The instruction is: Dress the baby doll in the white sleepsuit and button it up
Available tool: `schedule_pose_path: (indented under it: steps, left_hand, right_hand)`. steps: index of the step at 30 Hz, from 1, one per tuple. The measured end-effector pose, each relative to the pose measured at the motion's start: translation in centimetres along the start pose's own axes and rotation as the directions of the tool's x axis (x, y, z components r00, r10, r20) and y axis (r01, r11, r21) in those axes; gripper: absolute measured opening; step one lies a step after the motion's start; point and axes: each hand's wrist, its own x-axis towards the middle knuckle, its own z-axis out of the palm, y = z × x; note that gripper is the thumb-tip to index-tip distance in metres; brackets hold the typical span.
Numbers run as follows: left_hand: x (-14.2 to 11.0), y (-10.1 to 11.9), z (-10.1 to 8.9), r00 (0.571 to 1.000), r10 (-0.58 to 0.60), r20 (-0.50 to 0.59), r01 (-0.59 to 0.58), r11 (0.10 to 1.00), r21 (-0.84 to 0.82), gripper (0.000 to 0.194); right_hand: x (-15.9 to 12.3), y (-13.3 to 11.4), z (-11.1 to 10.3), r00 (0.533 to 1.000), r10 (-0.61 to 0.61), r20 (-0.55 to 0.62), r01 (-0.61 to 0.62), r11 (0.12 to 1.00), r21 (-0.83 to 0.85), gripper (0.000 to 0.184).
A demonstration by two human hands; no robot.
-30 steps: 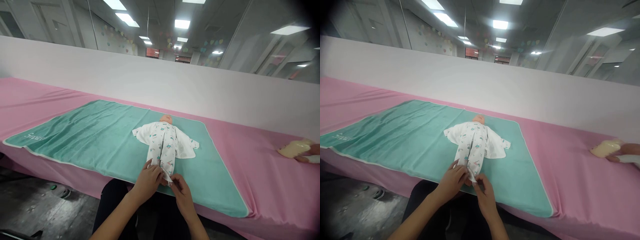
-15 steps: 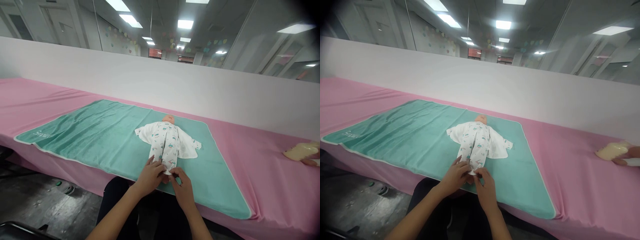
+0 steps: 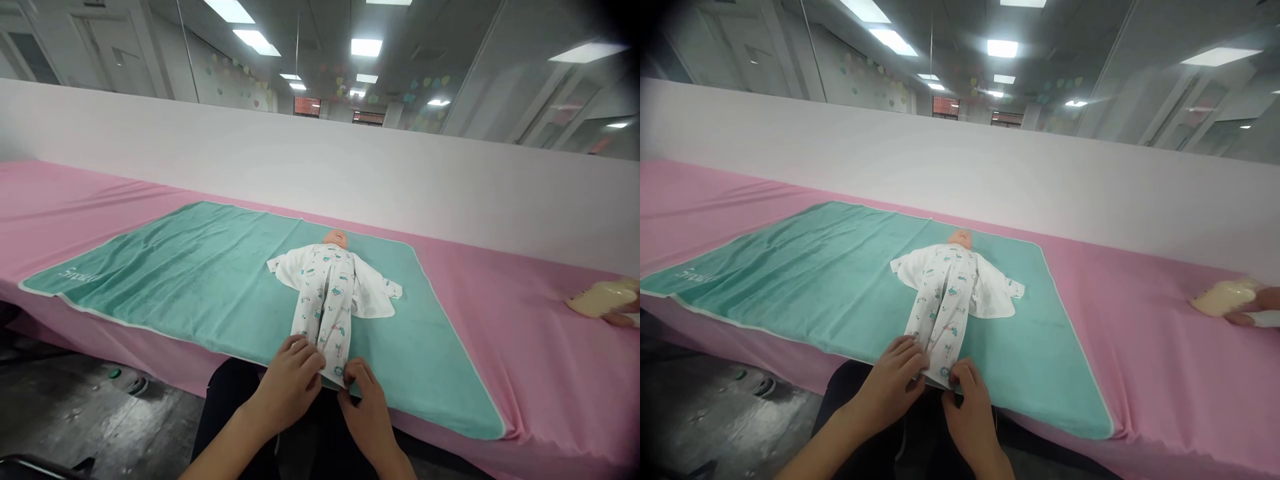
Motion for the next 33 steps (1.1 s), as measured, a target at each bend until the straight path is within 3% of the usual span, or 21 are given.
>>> schedule_pose_path:
  steps: [2,4,7,9,11,14,16,18,21,25,27,29,31,33]
  left_hand:
    - [0.1,0.5,-0.5,0.999,-0.039,0.017,0.041,0.988,-0.152,0.012]
    - [0.2,-0.3,-1.0,0.988,-0.157,0.006,0.152,0.945,-0.289,0.008]
    - [1.0,-4.2,-1.4,0.922,-0.384,-0.048,0.343,0.867,-0.361,0.011]
    - [2.2,-8.2,-1.5,0.867,-0.489,-0.091,0.439,0.838,-0.325,0.015]
    - [4.1,-12.4,-1.3,0.814,-0.571,-0.105,0.541,0.811,-0.223,0.025]
    - [7.3,-17.2,-0.5,0.726,-0.685,-0.05,0.686,0.728,-0.003,0.041]
    - [9.1,-19.1,0.5,0.673,-0.738,-0.049,0.738,0.665,0.119,0.047]
    - [10.2,-20.1,1.7,0.633,-0.76,-0.144,0.772,0.609,0.182,0.049]
    - [10.9,-20.7,3.0,0.612,-0.762,-0.211,0.789,0.607,0.096,0.039]
    - [10.5,-19.9,2.4,0.704,-0.694,-0.153,0.689,0.719,-0.093,0.025]
    - [9.9,-18.4,1.5,0.722,-0.654,-0.225,0.596,0.754,-0.278,0.027]
    - [9.1,-16.3,1.0,0.698,-0.656,-0.289,0.496,0.733,-0.465,0.029]
    - [8.2,-13.9,0.9,0.698,-0.663,-0.271,0.462,0.705,-0.537,0.029]
    - [7.6,-11.7,1.3,0.752,-0.629,-0.196,0.465,0.718,-0.518,0.027]
  right_hand:
    - [-0.4,-0.1,-0.8,0.997,0.021,0.072,-0.02,1.0,-0.012,0.016]
    - [-0.6,0.1,-1.9,0.979,0.032,0.2,-0.03,0.999,-0.013,0.015]
    - [0.2,1.7,-4.1,0.958,0.053,0.281,-0.066,0.997,0.038,0.008]
    - [1.9,4.2,-5.7,0.977,0.103,0.188,-0.109,0.994,0.027,0.011]
    - [4.5,7.2,-7.2,0.99,0.142,0.01,-0.141,0.988,-0.059,0.019]
    - [9.3,10.9,-7.9,0.964,0.153,-0.218,-0.198,0.959,-0.201,0.028]
    - [11.8,11.5,-7.1,0.978,0.067,-0.195,-0.121,0.953,-0.277,0.03]
    - [13.3,10.9,-5.3,0.997,-0.057,-0.052,0.036,0.942,-0.335,0.03]
    - [13.8,9.4,-2.7,0.969,-0.195,0.149,0.239,0.891,-0.387,0.043]
    - [13.4,9.0,-1.5,0.972,-0.196,0.129,0.233,0.871,-0.433,0.048]
    - [13.3,9.2,-1.6,0.979,-0.177,0.098,0.202,0.867,-0.456,0.049]
    - [13.3,9.4,-1.8,0.977,-0.184,0.106,0.212,0.851,-0.481,0.047]
    - [13.2,9.4,-1.9,0.973,-0.196,0.124,0.232,0.833,-0.502,0.044]
    - [13.2,9.4,-1.9,0.973,-0.188,0.134,0.231,0.829,-0.509,0.042]
